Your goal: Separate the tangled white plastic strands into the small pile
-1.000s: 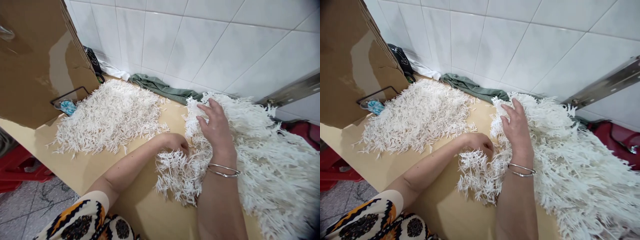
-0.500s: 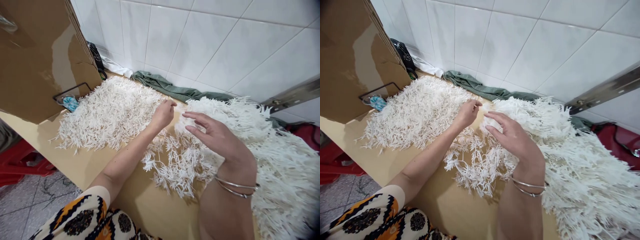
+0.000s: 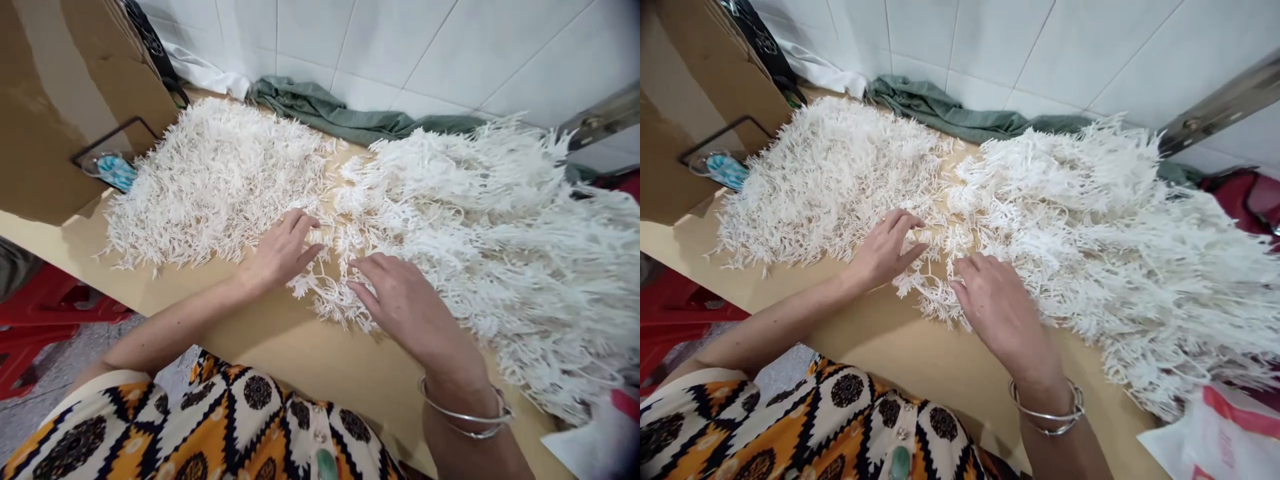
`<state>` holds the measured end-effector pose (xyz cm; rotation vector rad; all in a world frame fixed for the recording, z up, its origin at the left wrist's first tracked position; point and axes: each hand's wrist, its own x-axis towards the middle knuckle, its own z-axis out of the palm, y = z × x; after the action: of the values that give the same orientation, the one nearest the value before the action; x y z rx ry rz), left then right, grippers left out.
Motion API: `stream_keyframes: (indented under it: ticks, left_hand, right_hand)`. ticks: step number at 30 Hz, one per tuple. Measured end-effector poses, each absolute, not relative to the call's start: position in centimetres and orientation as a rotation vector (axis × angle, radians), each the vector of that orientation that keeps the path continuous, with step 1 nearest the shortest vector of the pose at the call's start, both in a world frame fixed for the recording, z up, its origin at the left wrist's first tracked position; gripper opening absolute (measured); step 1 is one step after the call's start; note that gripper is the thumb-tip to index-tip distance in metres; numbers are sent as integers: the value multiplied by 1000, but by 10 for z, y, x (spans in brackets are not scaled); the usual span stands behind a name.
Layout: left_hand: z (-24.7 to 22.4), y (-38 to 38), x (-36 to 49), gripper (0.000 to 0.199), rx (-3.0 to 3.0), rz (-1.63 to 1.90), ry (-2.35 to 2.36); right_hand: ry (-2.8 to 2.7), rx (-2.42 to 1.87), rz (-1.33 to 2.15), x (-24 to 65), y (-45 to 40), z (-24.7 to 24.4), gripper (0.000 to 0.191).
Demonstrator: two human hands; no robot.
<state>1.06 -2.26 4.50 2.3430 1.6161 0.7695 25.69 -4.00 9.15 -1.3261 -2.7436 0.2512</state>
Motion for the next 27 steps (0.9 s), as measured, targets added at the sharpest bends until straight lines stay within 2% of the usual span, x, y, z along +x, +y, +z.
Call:
stream_keyframes:
  ticks: [3,6,9,17,23,27]
  left_hand:
    - [24,-29,-1,40,2344,737,1780]
    - [14,-26,-7,29,2361,688,1791]
    - [12,-26,-7,19,2352,664,1749]
    - [10,-27,-9,42,2382,621,1633]
    - [11,-29,0,41,2385,537,1524]
    - [11,-30,0,50,2368,557,1550]
  right_hand:
    - [-2733,-1369,209,244,-60,71,26]
    - [-2801,-1434,170,235,-71,57,20]
    - [-2850,-1396,306,232,-73,52,16]
    - [-2814,-1386,531,244,-76,61,11]
    - [-2624,-1322,454,255,-63,90,25]
    - [-2581,-1307,346,229,-28,76,29]
